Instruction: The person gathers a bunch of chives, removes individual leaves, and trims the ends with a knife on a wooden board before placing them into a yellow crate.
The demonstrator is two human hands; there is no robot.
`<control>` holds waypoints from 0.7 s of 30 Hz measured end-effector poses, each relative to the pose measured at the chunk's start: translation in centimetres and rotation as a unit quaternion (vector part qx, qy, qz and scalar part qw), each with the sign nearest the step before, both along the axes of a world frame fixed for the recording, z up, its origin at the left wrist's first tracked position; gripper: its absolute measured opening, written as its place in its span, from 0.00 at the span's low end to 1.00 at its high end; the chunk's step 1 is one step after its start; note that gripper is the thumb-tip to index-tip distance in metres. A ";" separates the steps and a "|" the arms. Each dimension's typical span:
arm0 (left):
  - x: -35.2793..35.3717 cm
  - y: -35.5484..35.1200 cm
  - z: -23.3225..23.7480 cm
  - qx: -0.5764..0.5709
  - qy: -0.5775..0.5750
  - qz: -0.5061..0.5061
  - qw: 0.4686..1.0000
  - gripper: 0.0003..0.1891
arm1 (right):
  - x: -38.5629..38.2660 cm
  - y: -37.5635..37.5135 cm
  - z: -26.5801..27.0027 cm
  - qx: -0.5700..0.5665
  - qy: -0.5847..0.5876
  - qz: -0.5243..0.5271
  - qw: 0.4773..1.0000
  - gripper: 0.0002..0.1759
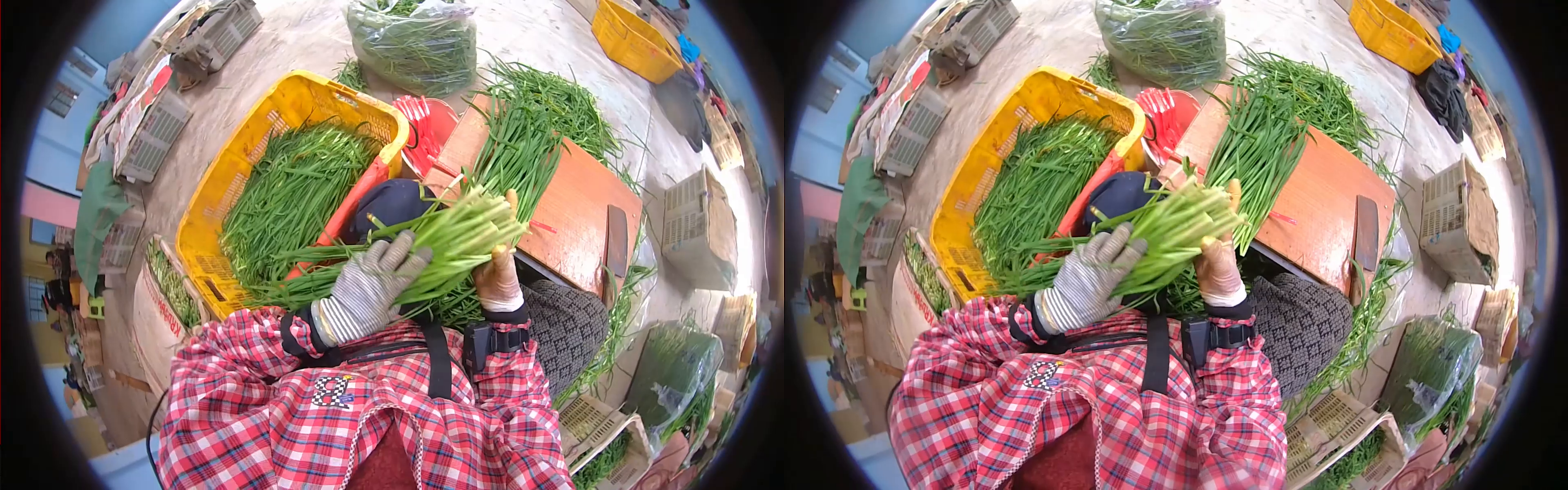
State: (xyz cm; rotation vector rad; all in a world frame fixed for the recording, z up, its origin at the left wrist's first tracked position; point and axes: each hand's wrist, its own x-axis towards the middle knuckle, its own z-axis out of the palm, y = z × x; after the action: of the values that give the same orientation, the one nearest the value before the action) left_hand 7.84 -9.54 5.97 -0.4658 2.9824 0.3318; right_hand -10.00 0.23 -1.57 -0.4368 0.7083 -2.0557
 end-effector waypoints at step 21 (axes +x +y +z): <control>-5.5 -2.0 2.1 0.121 0.119 0.036 0.985 0.44 | -0.6 0.6 0.6 0.031 -0.011 0.021 0.999 0.53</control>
State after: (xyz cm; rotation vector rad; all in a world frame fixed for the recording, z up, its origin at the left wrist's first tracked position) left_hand 2.32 -11.55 8.08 -0.5431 3.0954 0.7987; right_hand -10.62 0.78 -1.00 -0.3892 0.7419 -1.9915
